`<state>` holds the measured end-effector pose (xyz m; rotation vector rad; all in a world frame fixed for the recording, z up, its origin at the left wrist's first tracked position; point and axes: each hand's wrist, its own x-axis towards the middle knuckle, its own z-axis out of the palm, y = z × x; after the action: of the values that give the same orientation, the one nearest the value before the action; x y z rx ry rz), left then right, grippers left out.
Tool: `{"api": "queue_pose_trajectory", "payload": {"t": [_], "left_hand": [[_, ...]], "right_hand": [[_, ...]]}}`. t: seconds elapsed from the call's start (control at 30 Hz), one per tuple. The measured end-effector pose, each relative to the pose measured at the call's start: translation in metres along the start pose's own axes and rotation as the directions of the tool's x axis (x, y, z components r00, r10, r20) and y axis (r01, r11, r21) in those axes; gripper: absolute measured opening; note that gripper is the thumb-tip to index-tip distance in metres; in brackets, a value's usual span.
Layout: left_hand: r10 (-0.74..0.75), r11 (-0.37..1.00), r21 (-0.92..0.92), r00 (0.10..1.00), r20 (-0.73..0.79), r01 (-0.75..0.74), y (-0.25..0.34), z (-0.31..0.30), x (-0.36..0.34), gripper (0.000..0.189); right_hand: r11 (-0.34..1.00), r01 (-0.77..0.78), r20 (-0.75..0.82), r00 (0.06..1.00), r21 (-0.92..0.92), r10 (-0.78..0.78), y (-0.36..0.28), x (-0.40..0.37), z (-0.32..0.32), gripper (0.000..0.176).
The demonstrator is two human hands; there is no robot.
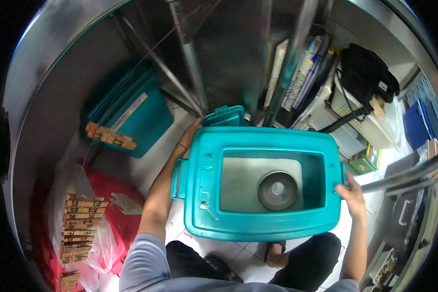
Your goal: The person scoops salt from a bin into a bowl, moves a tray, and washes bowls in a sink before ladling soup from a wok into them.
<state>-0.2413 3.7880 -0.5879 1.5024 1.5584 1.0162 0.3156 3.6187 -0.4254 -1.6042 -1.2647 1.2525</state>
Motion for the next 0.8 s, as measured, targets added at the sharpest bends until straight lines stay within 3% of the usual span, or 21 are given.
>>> {"api": "queue_pose_trajectory", "payload": {"t": [0.03, 0.07, 0.17, 0.2, 0.27, 0.33, 0.4, 0.43, 0.5, 0.53, 0.6, 0.63, 0.7, 0.77, 0.8], "left_hand": [[-0.033, 0.998, -0.052, 0.997, 0.067, 0.037, 0.006, -0.001, 0.007, 0.056], [0.200, 0.970, 0.133, 0.979, 0.029, -0.202, -0.041, 0.006, 0.028, 0.051], [-0.015, 0.901, 0.428, 0.981, 0.191, -0.069, -0.021, 0.005, 0.033, 0.044], [0.160, 0.908, 0.364, 0.974, 0.160, -0.209, -0.035, 0.005, 0.028, 0.039], [0.033, 0.985, 0.160, 0.984, 0.175, -0.062, -0.051, 0.008, 0.027, 0.040], [0.012, 0.991, 0.129, 0.990, 0.142, -0.030, -0.056, -0.005, 0.024, 0.041], [0.114, 0.955, 0.264, 0.990, 0.082, -0.132, -0.022, -0.025, 0.014, 0.041], [0.062, 0.964, 0.262, 0.997, -0.043, -0.049, -0.013, -0.034, 0.013, 0.039], [-0.077, 0.988, 0.118, 0.986, -0.145, 0.095, 0.038, -0.057, 0.001, 0.038], [-0.169, 0.986, -0.015, 0.980, -0.107, 0.169, 0.083, -0.069, -0.014, 0.039], [0.181, 0.972, 0.163, 0.981, -0.066, -0.168, 0.123, -0.085, -0.020, 0.041], [0.264, 0.937, 0.250, 0.963, -0.054, -0.243, 0.156, -0.089, -0.030, 0.041], [0.419, 0.830, 0.417, 0.908, -0.026, -0.371, 0.229, -0.082, -0.063, 0.042], [0.534, 0.691, 0.602, 0.844, -0.053, -0.400, 0.283, -0.060, -0.102, 0.043], [0.531, 0.690, 0.600, 0.847, -0.038, -0.405, 0.313, -0.043, -0.132, 0.047]], "right_hand": [[0.991, 0.021, 0.007, 1.000, -0.133, -0.020, -0.025, -0.012, 0.021, 0.088], [0.992, 0.009, -0.052, 0.999, -0.127, -0.016, -0.022, -0.014, 0.023, 0.092], [0.998, 0.055, -0.144, 0.988, -0.028, -0.059, -0.018, -0.018, 0.035, 0.091], [0.996, 0.073, -0.159, 0.984, -0.047, -0.079, -0.019, -0.018, 0.037, 0.087], [0.997, 0.057, -0.149, 0.987, -0.042, -0.063, -0.017, -0.017, 0.034, 0.083], [0.997, 0.067, -0.156, 0.985, -0.038, -0.072, -0.014, -0.016, 0.033, 0.077], [0.994, 0.092, -0.159, 0.982, -0.057, -0.100, -0.013, -0.013, 0.031, 0.082], [0.993, 0.096, -0.162, 0.981, -0.068, -0.106, -0.011, -0.013, 0.030, 0.084], [0.990, 0.084, -0.139, 0.985, -0.118, -0.100, -0.012, -0.013, 0.024, 0.087], [0.975, 0.053, -0.120, 0.990, -0.216, -0.080, -0.007, -0.010, 0.015, 0.088], [0.920, 0.059, -0.093, 0.990, -0.387, -0.103, -0.004, -0.004, 0.008, 0.086], [0.781, 0.203, -0.095, 0.944, -0.591, -0.317, -0.017, -0.009, 0.017, 0.080], [0.575, 0.321, -0.118, 0.793, -0.752, -0.597, -0.043, -0.019, 0.037, 0.069], [0.894, 0.335, -0.101, 0.920, -0.298, -0.378, -0.068, -0.030, 0.055, 0.062], [0.962, 0.270, -0.025, 0.962, -0.028, -0.271, -0.081, -0.034, 0.065, 0.059]]}}
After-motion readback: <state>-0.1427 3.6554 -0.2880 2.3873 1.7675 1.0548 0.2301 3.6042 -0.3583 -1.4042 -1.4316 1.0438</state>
